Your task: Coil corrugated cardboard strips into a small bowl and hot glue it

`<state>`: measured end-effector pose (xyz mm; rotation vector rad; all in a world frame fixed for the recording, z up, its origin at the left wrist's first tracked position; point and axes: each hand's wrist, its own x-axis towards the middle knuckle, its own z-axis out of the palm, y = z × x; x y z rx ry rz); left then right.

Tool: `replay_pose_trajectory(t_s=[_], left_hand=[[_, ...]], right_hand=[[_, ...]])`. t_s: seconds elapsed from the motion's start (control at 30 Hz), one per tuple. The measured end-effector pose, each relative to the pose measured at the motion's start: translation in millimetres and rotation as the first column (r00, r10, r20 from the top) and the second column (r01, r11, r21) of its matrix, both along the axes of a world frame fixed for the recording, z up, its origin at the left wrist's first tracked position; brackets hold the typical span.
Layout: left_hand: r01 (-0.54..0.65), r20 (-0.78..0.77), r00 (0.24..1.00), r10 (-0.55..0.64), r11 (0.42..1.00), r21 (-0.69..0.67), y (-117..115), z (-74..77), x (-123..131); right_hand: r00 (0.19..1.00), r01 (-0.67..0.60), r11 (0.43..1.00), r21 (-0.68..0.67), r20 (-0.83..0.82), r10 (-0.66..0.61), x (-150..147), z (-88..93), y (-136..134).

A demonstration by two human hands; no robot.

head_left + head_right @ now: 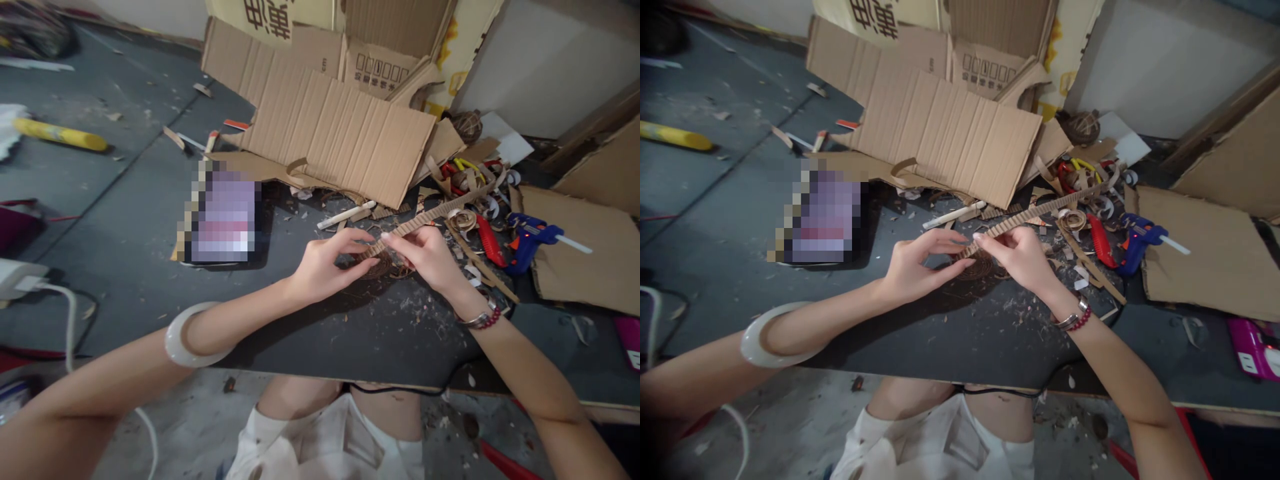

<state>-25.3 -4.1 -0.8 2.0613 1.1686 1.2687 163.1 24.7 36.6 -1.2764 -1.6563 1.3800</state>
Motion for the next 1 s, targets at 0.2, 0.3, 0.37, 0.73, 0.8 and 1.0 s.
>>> replay_pose_trajectory(t_s=[0.2, 0.3, 0.37, 0.73, 0.8, 1.0], left_hand=[[0.042, -0.008, 0.999, -0.042, 0.999, 0.009, -1, 0.1, -1], [0.052, -0.015, 0.999, -0.052, 0.998, 0.040, -1, 0.3, -1], [0.050, -0.018, 0.999, -0.049, 0.997, 0.062, -1, 0.4, -1], [0.036, -0.033, 0.999, -0.034, 0.998, 0.046, -1, -0.8, -1], [0.038, -0.027, 0.999, -0.036, 0.998, 0.058, 0, -1.8, -1], [0.029, -0.011, 1.000, -0.028, 0.997, 0.074, 1, -2.9, -1]], right_hand=[[0.999, -0.040, 0.998, -0.040, 0.004, 0.040, 0, -3.6, -1], [0.999, -0.023, 0.999, -0.039, 0.024, 0.024, 0, -4.3, -2], [0.999, -0.010, 0.999, -0.049, 0.032, 0.012, -1, -4.3, -3], [0.998, 0.057, 0.998, -0.027, 0.042, -0.056, -5, -9.2, -7], [0.998, 0.051, 0.999, -0.003, 0.045, -0.051, -4, -7.9, -7], [0.994, -0.024, 0.998, 0.050, 0.106, 0.018, -1, 1.3, -4]])
